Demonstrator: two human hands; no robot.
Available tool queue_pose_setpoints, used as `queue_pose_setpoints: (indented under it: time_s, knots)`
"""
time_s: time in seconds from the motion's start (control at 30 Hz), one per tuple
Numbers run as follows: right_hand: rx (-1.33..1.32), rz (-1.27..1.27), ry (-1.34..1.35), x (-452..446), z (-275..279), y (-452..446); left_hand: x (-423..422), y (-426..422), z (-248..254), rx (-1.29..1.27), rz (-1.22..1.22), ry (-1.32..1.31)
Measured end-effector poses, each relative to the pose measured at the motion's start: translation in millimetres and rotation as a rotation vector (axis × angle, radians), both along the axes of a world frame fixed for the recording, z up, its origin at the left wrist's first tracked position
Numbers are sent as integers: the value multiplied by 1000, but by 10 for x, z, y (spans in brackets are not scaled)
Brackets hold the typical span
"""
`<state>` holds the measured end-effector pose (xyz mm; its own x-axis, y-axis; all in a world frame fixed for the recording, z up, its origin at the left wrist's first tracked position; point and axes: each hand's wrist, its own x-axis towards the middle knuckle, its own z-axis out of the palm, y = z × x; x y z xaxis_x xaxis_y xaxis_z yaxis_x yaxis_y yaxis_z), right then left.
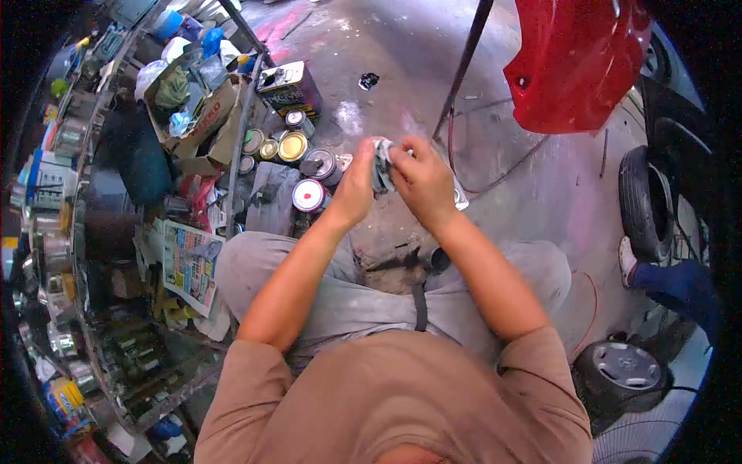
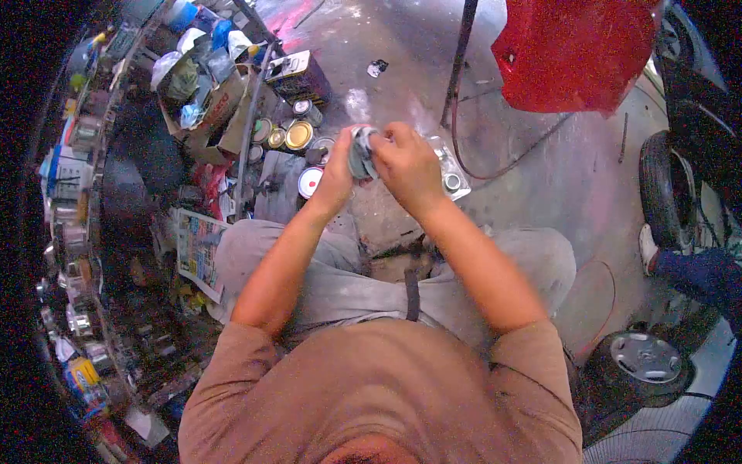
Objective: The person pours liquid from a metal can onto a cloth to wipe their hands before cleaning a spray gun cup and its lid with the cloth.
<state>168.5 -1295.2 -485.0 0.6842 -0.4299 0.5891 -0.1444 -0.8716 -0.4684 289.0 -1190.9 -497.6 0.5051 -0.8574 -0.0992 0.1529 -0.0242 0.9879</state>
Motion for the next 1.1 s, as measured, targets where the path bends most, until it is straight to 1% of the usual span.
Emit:
queue_pose_setpoints:
  time_s: [0.03, 0.07, 0.13, 0.17, 0.27, 0.3, 0.33, 0.37, 0.4, 0.43, 0.47, 0.5, 0.57, 0.67, 0.7, 0.8, 0.83, 0.93, 1.07, 1.1]
  knots:
    - [76, -33, -43, 14, -52, 35, 11, -36, -13, -50, 61, -295]
    - [379, 8, 11, 19, -107, 77, -3, -63, 40, -98, 115, -589]
    - [992, 85, 113, 2, -223, 142, 13, 34, 153, -60, 20, -732]
    - [1244, 176, 141, 9, -194, 147, 32, 75, 220, -41, -22, -806]
    - [1892, 379, 124, -55, -56, -38, 146, 84, 180, -175, -67, -793]
    - [1881, 449, 9, -73, -64, -76, 190, 49, 102, -172, -39, -667]
    - [1889, 436, -68, -96, -59, -125, 225, 0, -2, -172, -6, -538]
    - [1894, 425, -139, -109, 1, -173, 226, -38, 8, -173, 31, -408]
    - [1897, 415, -208, -131, 38, -229, 219, -34, 17, -166, 14, -271]
    - [1939, 505, -240, -185, 26, -351, 207, -8, 29, -159, -4, -134]
    - [1902, 461, -247, -186, 105, -368, 198, 6, 89, -151, -25, 0]
    - [1865, 416, -260, -199, 239, -376, 219, 15, 136, -147, -65, 49]
    - [1781, 354, -281, -198, 353, -390, 246, 1, 141, -139, -86, 76]
    - [1592, 230, -186, -196, 319, -472, 206, -16, 162, -102, -98, 84]
    - [1602, 241, -208, -193, 330, -471, 180, -20, 200, -89, -97, 79]
    - [1402, 226, -205, -123, 343, -356, 137, -17, 244, -92, -141, 23]
    - [1334, 200, -228, -116, 354, -272, 104, -24, 245, -105, -122, 31]
    - [1177, 260, -228, -64, 334, -140, 46, -26, 211, -65, -71, -63]
    - [1041, 207, -64, -131, 276, -103, 87, -31, 310, 174, -39, -109]
    - [1052, 213, -66, -136, 239, -133, 71, -23, 310, 206, -37, -136]
